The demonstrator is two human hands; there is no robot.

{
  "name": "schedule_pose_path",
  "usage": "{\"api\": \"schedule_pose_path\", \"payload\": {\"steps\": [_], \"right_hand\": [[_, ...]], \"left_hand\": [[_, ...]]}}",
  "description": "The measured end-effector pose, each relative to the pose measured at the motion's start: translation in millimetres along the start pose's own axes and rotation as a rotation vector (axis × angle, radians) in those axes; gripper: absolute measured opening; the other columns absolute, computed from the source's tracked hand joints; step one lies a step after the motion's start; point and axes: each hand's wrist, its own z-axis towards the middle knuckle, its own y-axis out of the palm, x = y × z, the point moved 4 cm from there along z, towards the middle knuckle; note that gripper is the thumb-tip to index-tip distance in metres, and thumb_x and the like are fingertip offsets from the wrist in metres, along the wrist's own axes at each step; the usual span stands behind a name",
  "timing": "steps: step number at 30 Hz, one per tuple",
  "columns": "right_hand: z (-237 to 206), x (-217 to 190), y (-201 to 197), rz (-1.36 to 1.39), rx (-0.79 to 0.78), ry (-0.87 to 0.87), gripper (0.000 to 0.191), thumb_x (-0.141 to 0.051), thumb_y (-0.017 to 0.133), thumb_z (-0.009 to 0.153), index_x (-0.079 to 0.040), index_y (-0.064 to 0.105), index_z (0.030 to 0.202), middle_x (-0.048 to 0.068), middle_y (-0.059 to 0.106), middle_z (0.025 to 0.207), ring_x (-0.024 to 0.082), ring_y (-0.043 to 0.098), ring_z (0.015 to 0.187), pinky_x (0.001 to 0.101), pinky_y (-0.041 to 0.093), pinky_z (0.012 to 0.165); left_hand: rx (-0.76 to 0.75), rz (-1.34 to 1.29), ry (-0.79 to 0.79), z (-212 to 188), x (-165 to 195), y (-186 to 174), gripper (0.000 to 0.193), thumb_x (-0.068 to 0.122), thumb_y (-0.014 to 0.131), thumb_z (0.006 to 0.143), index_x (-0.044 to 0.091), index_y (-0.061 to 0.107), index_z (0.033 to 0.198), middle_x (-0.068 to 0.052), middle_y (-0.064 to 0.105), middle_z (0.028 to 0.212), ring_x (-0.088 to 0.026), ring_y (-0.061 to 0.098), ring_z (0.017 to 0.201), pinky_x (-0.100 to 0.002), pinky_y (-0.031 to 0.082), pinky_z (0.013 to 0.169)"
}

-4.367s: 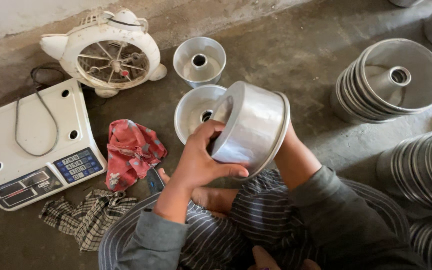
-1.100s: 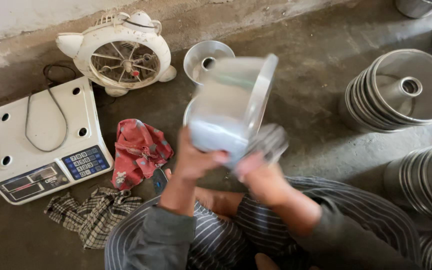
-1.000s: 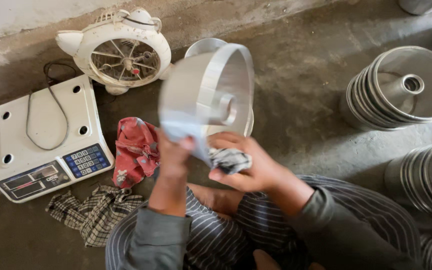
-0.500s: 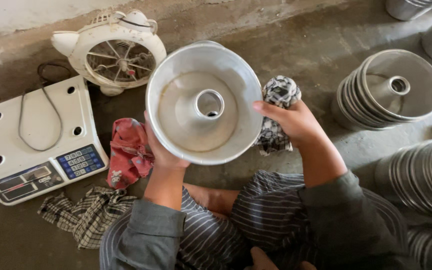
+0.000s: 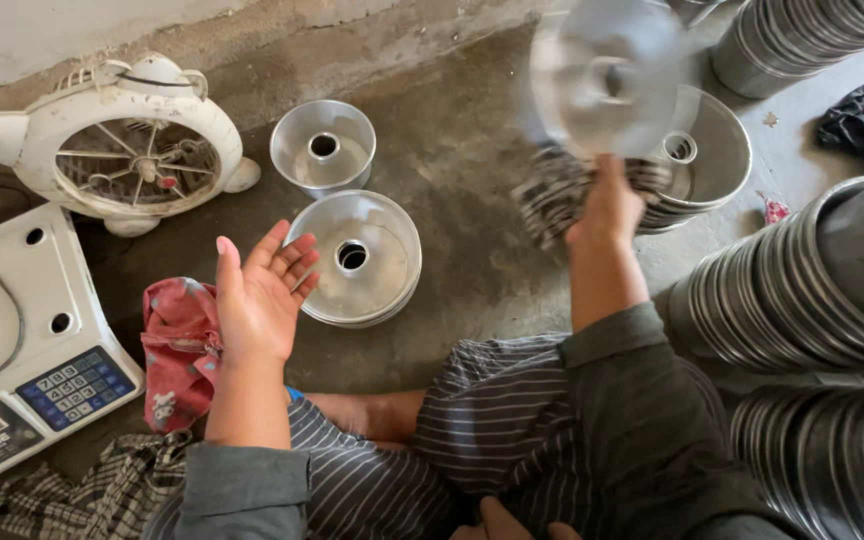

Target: The person sits on the floor and wipes the interior and exterior surfaces of metal funnel-shaped parts using a cloth. The person handles the parts one at a time, turning them over to clean different sides, and stacks the cleaned parts into a pile.

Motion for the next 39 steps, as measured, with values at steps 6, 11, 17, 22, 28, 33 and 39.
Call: {"api": "schedule_pose_path", "payload": {"steps": [6, 11, 17, 22, 28, 33, 39], "right_hand": [[62.5, -7.3, -28.4, 0.522, 0.112, -0.149, 0.049, -0.021, 0.075, 0.081, 0.008, 0.063, 0.118, 0.019, 0.077, 0.113, 0.032, 0.081, 0.09, 0.0445, 0.069, 0.08], [68.0, -15.2, -31.2, 0.483, 0.045, -0.107, 0.048, -0.024, 0.073, 0.08, 0.005, 0.065, 0.117, 0.018, 0.076, 0.109, 0.034, 0.08, 0.087, 0.0491, 0.069, 0.077], [40.3, 3.7, 4.0, 0.1, -0.308, 0.233, 0.036, -0.025, 0.076, 0.084, -0.004, 0.07, 0.113, 0.013, 0.074, 0.108, 0.031, 0.074, 0.091, 0.0472, 0.063, 0.077], [-17.0, 63.1, 49.3, -0.597, -0.869, -0.103, 0.028, -0.017, 0.082, 0.083, -0.006, 0.076, 0.108, 0.003, 0.075, 0.097, 0.017, 0.068, 0.092, 0.0352, 0.054, 0.078], [-72.7, 131.7, 68.5, -0.841, -0.972, -0.221, 0.028, -0.022, 0.085, 0.078, -0.007, 0.077, 0.1, 0.003, 0.075, 0.087, 0.013, 0.066, 0.077, 0.0324, 0.053, 0.069], [-80.4, 127.5, 66.8, -0.887, -0.839, -0.261, 0.032, -0.028, 0.088, 0.071, -0.005, 0.079, 0.092, 0.004, 0.077, 0.081, 0.012, 0.069, 0.071, 0.0327, 0.055, 0.067], [-87.1, 124.2, 67.3, -0.945, -0.876, -0.196, 0.041, -0.029, 0.09, 0.066, 0.001, 0.076, 0.089, 0.009, 0.077, 0.081, 0.016, 0.069, 0.071, 0.035, 0.055, 0.067]], "left_hand": [[0.003, 0.016, 0.038, -6.0, 11.8, 4.3, 0.088, 0.072, 0.037, 0.095, 0.004, 0.049, 0.15, -0.012, 0.062, 0.133, -0.022, 0.058, 0.119, -0.04, 0.043, 0.104], [0.031, 0.048, 0.035, -8.0, 13.7, 1.4, 0.087, 0.071, 0.038, 0.095, 0.004, 0.049, 0.149, -0.011, 0.063, 0.133, -0.021, 0.058, 0.118, -0.037, 0.043, 0.102], [0.253, 0.212, 0.031, 8.8, -1.7, -32.5, 0.068, 0.057, 0.061, 0.093, 0.005, 0.06, 0.138, -0.006, 0.07, 0.118, -0.019, 0.065, 0.105, -0.035, 0.049, 0.093], [0.512, 1.398, 0.317, 16.0, -11.1, -50.9, 0.064, 0.042, 0.085, 0.081, -0.003, 0.067, 0.123, -0.022, 0.071, 0.113, -0.031, 0.071, 0.097, -0.04, 0.053, 0.085], [0.483, 1.389, 0.166, 25.0, -30.0, -43.8, 0.033, 0.029, 0.08, 0.078, 0.003, 0.076, 0.099, -0.016, 0.076, 0.092, -0.032, 0.074, 0.09, -0.042, 0.055, 0.083], [0.547, 1.533, 0.211, 19.6, -30.1, -28.9, 0.026, 0.019, 0.079, 0.073, 0.003, 0.075, 0.092, -0.022, 0.072, 0.095, -0.04, 0.068, 0.095, -0.046, 0.053, 0.085], [0.586, 1.651, 0.274, 16.6, -23.9, -12.8, 0.025, 0.013, 0.078, 0.075, 0.003, 0.074, 0.098, -0.025, 0.066, 0.106, -0.042, 0.066, 0.099, -0.047, 0.054, 0.085]]}}
